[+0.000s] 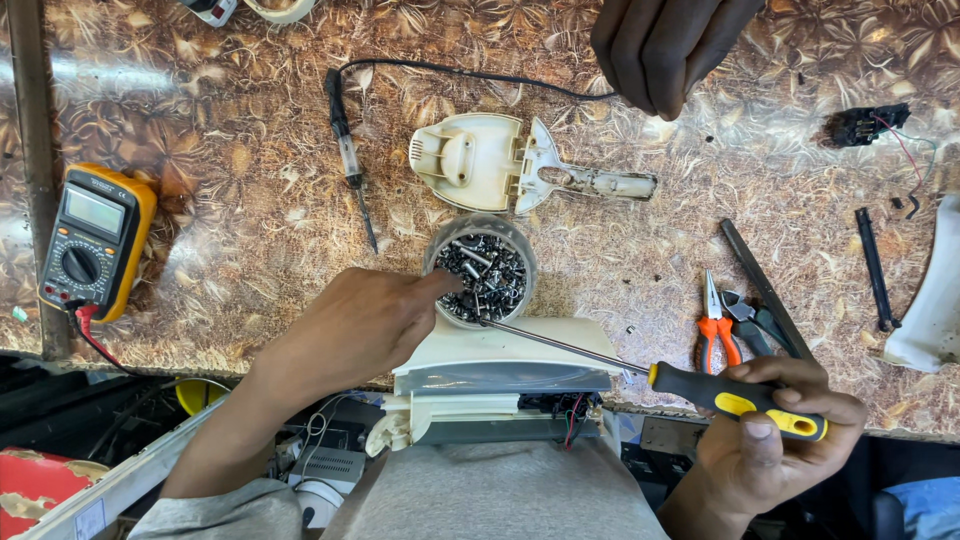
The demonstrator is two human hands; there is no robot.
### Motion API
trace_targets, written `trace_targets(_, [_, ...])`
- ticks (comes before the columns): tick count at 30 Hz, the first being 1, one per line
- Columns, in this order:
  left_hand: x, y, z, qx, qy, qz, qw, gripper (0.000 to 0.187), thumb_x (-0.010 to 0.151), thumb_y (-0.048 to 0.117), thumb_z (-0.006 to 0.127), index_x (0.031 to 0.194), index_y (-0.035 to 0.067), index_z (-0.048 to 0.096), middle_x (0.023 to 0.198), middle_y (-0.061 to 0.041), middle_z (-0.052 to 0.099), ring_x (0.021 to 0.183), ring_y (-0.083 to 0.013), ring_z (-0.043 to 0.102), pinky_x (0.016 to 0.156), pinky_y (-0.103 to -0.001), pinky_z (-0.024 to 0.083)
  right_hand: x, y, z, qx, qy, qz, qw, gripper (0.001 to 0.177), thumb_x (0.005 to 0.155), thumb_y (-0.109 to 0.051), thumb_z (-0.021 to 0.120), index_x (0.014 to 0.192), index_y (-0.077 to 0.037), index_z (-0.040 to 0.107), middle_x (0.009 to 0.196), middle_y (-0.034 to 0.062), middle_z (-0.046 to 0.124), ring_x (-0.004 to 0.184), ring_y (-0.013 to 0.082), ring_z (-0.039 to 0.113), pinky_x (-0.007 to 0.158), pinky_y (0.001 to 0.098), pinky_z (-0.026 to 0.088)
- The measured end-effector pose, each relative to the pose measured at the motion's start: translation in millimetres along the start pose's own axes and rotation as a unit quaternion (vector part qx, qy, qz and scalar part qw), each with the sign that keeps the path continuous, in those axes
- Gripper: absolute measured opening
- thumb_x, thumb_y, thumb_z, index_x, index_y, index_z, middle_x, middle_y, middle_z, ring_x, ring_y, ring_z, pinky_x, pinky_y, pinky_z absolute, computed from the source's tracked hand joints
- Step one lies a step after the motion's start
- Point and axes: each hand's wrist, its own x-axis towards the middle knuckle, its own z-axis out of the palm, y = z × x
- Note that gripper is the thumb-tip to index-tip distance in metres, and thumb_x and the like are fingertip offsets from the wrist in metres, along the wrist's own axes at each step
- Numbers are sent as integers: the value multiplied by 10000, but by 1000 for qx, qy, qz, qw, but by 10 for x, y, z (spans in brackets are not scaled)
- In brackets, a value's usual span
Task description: The person selects a screw from a container and uses a screwdriver to tighten it into a disassembled white plastic appliance housing. They continue to adjust internal components and wires within the housing while working at a cluttered workbench.
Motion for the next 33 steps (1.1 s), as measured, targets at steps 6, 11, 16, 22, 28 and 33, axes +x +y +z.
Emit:
trace_targets(6, [-44, 10, 25, 5, 57, 21, 998, 216, 1030, 153, 467, 1204, 102, 585, 652, -117, 658, 524, -332, 625, 501, -480, 472, 3, -159, 203, -29, -16, -44, 999, 428, 863, -399, 711, 1024, -140, 410, 816, 140, 497, 712, 242, 593, 709, 300, 491])
trace_targets(11, [-54, -25, 105, -6, 58, 13, 998, 232, 1043, 167, 460, 1213, 82, 593, 675, -133, 669, 549, -346, 638, 520, -498, 495, -42, -345, 324, -57, -45, -50, 996, 390, 863, -386, 735, 1007, -155, 455, 849, 130, 544, 776, 242, 663, 801, 294, 487])
trace_targets(16, [-98, -7, 119, -5, 80, 19, 997, 259, 1050, 155, 461, 1236, 56, 613, 689, -141, 682, 523, -329, 656, 455, -477, 494, -42, -402, 346, -65, -60, -57, 994, 366, 878, -366, 723, 1021, -156, 459, 873, 131, 562, 791, 244, 668, 804, 290, 498])
trace_targets(22, [-89, 8, 225, -28, 122, 41, 991, 358, 1061, 386, 475, 1208, 124, 671, 886, -99, 772, 706, -298, 745, 591, -460, 564, 39, -332, 305, -34, -25, -76, 996, 412, 895, -396, 710, 1066, -165, 415, 872, 119, 503, 750, 224, 603, 731, 279, 468])
trace_targets(28, [-51, 29, 341, -75, 120, 10, 990, 406, 1016, 436, 545, 1268, 145, 672, 987, -127, 778, 793, -338, 743, 694, -482, 540, 64, -231, 219, -2, 9, -62, 998, 414, 932, -404, 696, 1086, -166, 394, 882, 93, 450, 806, 206, 534, 791, 282, 484])
trace_targets(33, [-28, -2, 454, -86, 210, 64, 972, 328, 999, 361, 620, 1179, 109, 728, 1044, -59, 797, 888, -241, 770, 683, -401, 568, 54, -167, 139, 0, 18, -20, 1000, 389, 956, -397, 704, 1110, -175, 425, 960, 56, 443, 901, 215, 546, 900, 316, 455])
